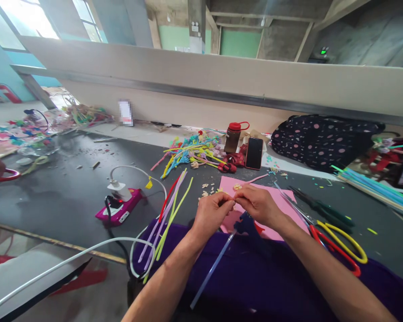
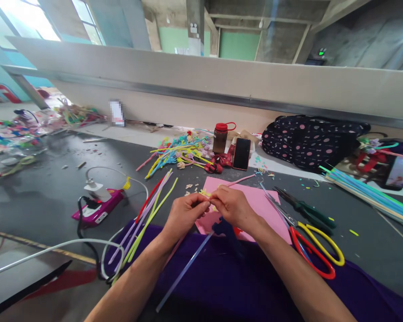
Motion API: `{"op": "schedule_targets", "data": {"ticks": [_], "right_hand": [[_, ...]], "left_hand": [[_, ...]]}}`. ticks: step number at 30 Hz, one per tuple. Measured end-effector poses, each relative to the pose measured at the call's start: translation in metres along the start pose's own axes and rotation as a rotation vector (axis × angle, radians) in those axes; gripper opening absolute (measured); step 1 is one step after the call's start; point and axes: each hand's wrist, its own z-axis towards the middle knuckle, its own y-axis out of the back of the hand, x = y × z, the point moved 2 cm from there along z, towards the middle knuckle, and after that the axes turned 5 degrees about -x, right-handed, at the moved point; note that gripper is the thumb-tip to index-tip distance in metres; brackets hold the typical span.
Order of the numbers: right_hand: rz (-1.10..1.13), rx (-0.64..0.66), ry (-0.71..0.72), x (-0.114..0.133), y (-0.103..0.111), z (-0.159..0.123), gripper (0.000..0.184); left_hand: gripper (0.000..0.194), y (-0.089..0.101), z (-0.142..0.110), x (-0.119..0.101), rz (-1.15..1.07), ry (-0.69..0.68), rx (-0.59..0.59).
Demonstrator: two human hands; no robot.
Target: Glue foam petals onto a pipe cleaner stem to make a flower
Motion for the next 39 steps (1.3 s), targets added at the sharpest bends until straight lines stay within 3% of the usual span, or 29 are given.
{"op": "schedule_targets", "data": {"ticks": [3, 10, 15, 18, 21, 26, 30, 34, 39], "right_hand": [[0.096, -0.054, -0.125, 0.000, -0.003, -0.001, 0.012], [0.634, -0.099, -0.432, 0.004, -0.015, -0.002, 0.018], [0.907, 0.000, -0.564, -0.003, -0.020, -0.004, 0.024], [0.932, 0.087, -0.638, -0.007, -0.019, -0.005, 0.026], [0.709, 0.032, -0.533, -0.008, -0.013, -0.003, 0.021], [0.011, -0.208, -0.068, 0.003, 0.001, 0.000, 0.014], [-0.440, -0.244, 0.138, 0.013, 0.003, -0.004, 0.017], [-0.393, -0.186, 0.120, 0.014, -0.002, -0.006, 0.019], [0.067, -0.121, -0.077, 0.010, -0.002, -0.002, 0.018]], "left_hand": [[0.018, 0.001, 0.001, -0.001, -0.089, 0.049, -0.067], [0.025, 0.003, -0.002, -0.005, -0.319, 0.051, -0.055], [0.017, 0.007, -0.001, -0.005, -0.237, 0.005, -0.060], [0.016, 0.006, -0.001, -0.001, -0.161, -0.018, -0.043], [0.018, 0.002, 0.001, 0.003, -0.206, 0.040, -0.028], [0.025, -0.002, 0.003, 0.007, -0.392, 0.226, 0.010], [0.026, -0.003, 0.003, 0.005, -0.518, 0.288, 0.074], [0.025, -0.003, 0.002, 0.003, -0.608, 0.304, 0.136], [0.023, 0.000, 0.001, -0.001, -0.638, 0.263, 0.098]]}}
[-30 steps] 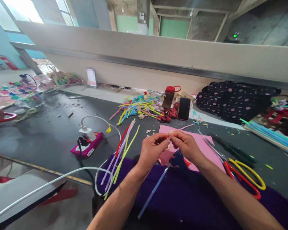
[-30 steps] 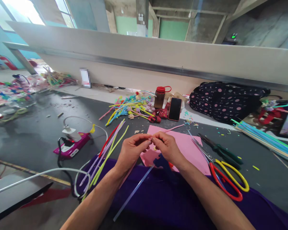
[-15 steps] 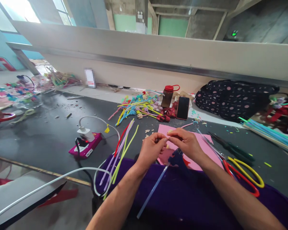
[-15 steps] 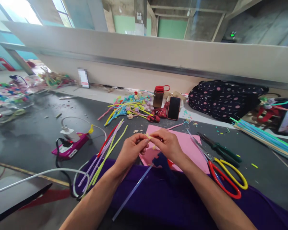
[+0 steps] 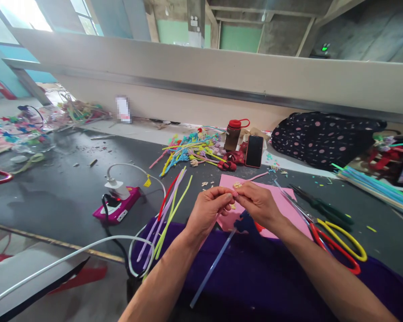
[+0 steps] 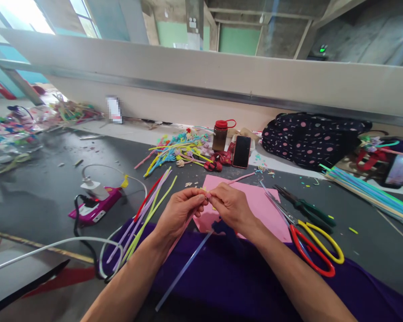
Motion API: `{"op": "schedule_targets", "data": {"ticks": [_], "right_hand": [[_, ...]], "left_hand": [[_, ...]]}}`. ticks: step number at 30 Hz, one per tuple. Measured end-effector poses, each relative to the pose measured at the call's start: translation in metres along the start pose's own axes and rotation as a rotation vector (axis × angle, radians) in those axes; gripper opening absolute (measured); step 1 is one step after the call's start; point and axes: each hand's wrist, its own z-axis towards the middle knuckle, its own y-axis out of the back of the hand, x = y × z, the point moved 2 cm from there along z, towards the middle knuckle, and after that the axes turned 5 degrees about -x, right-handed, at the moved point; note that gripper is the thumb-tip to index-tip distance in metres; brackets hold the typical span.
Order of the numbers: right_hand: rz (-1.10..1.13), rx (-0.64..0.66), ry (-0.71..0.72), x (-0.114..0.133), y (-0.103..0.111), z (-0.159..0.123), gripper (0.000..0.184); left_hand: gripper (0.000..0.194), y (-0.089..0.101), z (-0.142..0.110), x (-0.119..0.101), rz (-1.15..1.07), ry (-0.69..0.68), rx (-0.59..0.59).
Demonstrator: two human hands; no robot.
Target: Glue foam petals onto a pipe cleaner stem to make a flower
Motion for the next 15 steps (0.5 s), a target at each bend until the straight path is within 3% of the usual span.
{"op": "schedule_targets", "data": {"ticks": [4, 8, 15], "right_hand": [[0.293, 0.093, -0.208, 0.004, 0.003, 0.003, 0.019], [0.506, 0.186, -0.328, 0.005, 0.004, 0.003, 0.018], [0.865, 0.355, -0.585, -0.006, -0.002, -0.001, 0.018]], "left_hand": [[0.020, 0.003, -0.001, -0.003, -0.050, -0.021, 0.041], [0.029, 0.006, 0.000, -0.001, -0.027, 0.023, 0.113], [0.026, 0.005, -0.002, 0.000, 0.074, -0.033, 0.117]]}}
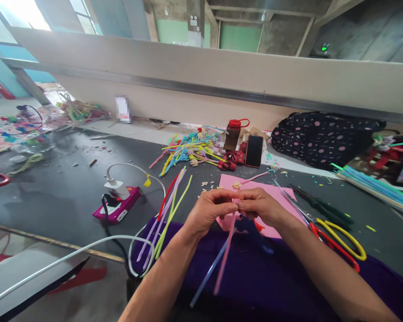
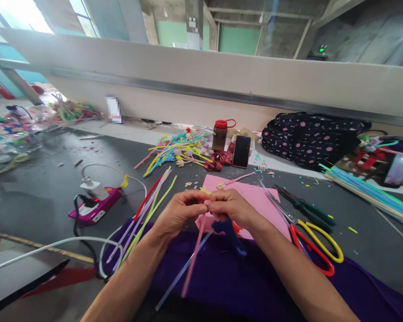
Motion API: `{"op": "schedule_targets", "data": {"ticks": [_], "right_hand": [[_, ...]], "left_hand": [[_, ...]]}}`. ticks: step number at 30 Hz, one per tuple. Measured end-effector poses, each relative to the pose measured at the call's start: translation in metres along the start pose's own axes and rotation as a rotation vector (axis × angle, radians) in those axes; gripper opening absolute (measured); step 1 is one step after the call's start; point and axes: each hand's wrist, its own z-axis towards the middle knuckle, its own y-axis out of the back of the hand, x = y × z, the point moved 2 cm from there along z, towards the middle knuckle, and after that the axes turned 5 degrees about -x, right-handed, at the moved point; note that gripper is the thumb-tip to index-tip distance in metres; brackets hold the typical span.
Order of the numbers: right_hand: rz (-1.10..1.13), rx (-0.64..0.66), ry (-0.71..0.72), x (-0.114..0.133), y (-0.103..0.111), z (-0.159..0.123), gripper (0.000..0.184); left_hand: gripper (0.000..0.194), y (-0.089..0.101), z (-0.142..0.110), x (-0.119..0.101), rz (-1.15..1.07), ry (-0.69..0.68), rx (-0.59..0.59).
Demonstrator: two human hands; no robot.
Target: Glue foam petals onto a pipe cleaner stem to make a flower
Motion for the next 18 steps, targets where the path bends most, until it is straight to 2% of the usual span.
{"op": "schedule_targets", "data": {"ticks": [7, 13, 18], "right_hand": [[0.249, 0.062, -0.130, -0.013, -0.006, 0.003, 0.024], [0.287, 0.091, -0.159, -0.020, -0.014, 0.003, 0.030], [0.255, 0.082, -0.166, -0.017, -0.011, 0.001, 0.026]], "left_hand": [[0.017, 0.001, -0.001, -0.003, 0.044, -0.028, -0.022], [0.014, 0.005, -0.001, -0.004, 0.034, 0.004, 0.013], [0.015, 0.006, 0.001, -0.003, -0.043, 0.065, -0.021]]}}
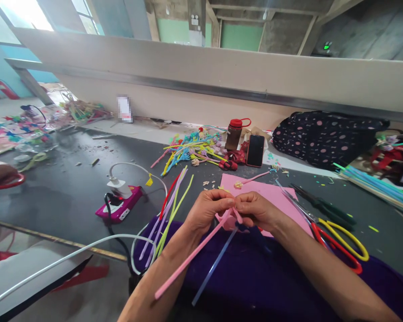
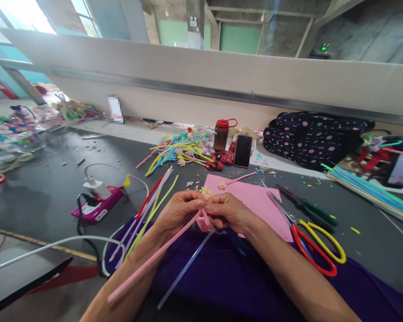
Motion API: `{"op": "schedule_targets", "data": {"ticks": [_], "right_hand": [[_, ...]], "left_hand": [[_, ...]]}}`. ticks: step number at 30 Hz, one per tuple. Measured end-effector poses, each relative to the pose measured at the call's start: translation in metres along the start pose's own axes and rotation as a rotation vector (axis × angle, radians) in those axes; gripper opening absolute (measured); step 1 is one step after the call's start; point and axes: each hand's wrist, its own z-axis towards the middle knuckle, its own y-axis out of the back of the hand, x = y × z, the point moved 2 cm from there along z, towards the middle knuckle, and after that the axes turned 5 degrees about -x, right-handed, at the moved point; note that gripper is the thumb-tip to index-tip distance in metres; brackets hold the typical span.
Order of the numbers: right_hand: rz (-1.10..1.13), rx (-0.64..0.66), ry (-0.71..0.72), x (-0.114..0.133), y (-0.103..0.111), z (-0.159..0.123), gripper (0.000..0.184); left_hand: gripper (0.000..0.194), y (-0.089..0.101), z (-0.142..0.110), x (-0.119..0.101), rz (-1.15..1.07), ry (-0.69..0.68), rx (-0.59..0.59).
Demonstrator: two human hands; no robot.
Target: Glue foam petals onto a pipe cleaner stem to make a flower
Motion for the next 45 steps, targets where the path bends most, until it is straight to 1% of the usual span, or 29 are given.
{"op": "schedule_targets", "data": {"ticks": [2, 4, 7, 9, 12, 14, 16, 19, 21, 26, 28, 30, 35, 38, 41, 45], "right_hand": [[-0.062, -0.037, 0.040, 0.004, 0.002, -0.001, 0.024], [-0.147, -0.109, 0.128, 0.009, 0.003, -0.001, 0.020], [-0.290, -0.230, 0.315, 0.016, 0.004, -0.003, 0.015], [-0.434, -0.273, 0.465, 0.019, 0.002, -0.005, 0.021], [-0.697, -0.265, 0.696, 0.023, -0.001, -0.010, 0.031], [-0.833, -0.243, 0.810, 0.024, -0.002, -0.012, 0.027], [-0.904, -0.252, 0.876, 0.025, -0.002, -0.012, 0.020], [-0.892, -0.298, 0.928, 0.025, -0.001, -0.012, 0.015], [-0.825, -0.320, 0.922, 0.023, 0.000, -0.010, 0.012], [-0.593, -0.385, 0.782, 0.018, 0.003, -0.007, 0.008], [-0.541, -0.401, 0.755, 0.017, 0.003, -0.007, 0.008], [-0.528, -0.418, 0.757, 0.016, 0.002, -0.007, 0.009], [-0.607, -0.477, 0.821, 0.014, -0.001, -0.008, 0.008], [-0.750, -0.490, 0.930, 0.013, -0.003, -0.009, 0.008], [-0.931, -0.422, 1.042, 0.014, -0.003, -0.009, 0.014], [-1.082, -0.335, 1.066, 0.015, -0.001, -0.006, 0.020]], "left_hand": [[0.017, 0.000, 0.001, 0.001, -0.019, -0.003, -0.025], [0.018, 0.000, 0.002, 0.001, -0.030, -0.022, -0.041], [0.018, 0.000, 0.003, 0.001, -0.045, -0.045, -0.048], [0.020, -0.001, 0.002, 0.002, -0.042, -0.028, -0.030], [0.022, -0.003, 0.002, 0.004, -0.017, 0.020, -0.003], [0.022, -0.003, 0.002, 0.005, -0.011, 0.026, -0.016], [0.021, -0.002, 0.002, 0.006, -0.018, 0.013, -0.036], [0.021, -0.002, 0.002, 0.006, -0.017, -0.001, -0.046], [0.020, -0.003, 0.001, 0.004, -0.013, -0.004, -0.040], [0.017, -0.005, -0.002, -0.001, -0.064, 0.022, 0.008], [0.020, -0.006, -0.003, -0.002, -0.089, 0.046, 0.018], [0.021, -0.006, -0.003, -0.001, -0.106, 0.055, 0.001], [0.020, -0.006, 0.000, 0.003, -0.130, 0.072, -0.031], [0.022, -0.006, 0.000, 0.004, -0.141, 0.084, -0.038], [0.019, -0.008, 0.000, 0.005, -0.117, 0.079, -0.044], [0.015, -0.011, 0.001, 0.007, -0.055, 0.047, -0.122]]}}
